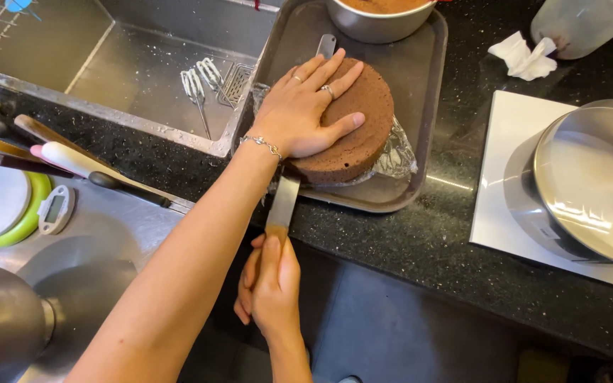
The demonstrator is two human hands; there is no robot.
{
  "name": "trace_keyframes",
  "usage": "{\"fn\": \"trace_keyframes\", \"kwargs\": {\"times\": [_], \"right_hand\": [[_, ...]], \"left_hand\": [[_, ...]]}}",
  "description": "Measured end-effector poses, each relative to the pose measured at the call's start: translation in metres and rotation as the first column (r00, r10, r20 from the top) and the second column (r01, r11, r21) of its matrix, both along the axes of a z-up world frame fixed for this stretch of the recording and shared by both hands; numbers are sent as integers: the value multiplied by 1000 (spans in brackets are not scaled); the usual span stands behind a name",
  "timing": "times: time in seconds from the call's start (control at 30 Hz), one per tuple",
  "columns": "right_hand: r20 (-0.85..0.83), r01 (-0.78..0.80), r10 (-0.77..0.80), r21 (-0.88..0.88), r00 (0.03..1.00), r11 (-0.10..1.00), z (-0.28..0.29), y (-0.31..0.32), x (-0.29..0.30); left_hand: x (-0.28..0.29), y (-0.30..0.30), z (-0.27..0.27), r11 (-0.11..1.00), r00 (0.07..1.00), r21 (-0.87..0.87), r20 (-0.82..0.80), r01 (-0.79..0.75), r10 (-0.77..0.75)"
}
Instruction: Preparing and assembling a chocolate cake by whisking ingredients, cutting cake layers, and applying syrup.
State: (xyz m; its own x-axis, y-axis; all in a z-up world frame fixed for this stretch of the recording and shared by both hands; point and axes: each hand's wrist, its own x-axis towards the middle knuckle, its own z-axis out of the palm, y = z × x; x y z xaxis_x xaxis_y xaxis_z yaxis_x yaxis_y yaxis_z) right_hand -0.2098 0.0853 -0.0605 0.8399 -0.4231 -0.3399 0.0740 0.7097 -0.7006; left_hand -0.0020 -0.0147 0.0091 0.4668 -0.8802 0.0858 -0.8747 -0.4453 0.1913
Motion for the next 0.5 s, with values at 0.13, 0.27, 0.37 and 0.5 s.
{"fn": "trace_keyframes", "kwargs": {"times": [0.13, 0.27, 0.37, 0.5], "right_hand": [[-61, -38, 41, 52, 997, 998, 1, 9, -32], [-134, 14, -5, 71, 991, 997, -10, 12, -67], [-127, 8, 5, 99, 992, 995, -4, 3, -75], [-114, -42, 50, 68, 992, 997, 3, 0, -79]], "left_hand": [[-10, 1, -1, 999, 999, -15, -22, -48, 47], [-22, 14, 1, 995, 992, -11, -84, -100, 98], [-17, 30, -13, 873, 986, -466, 17, -141, 168], [-9, 43, -39, 614, 702, -540, -712, -576, 33]]}}
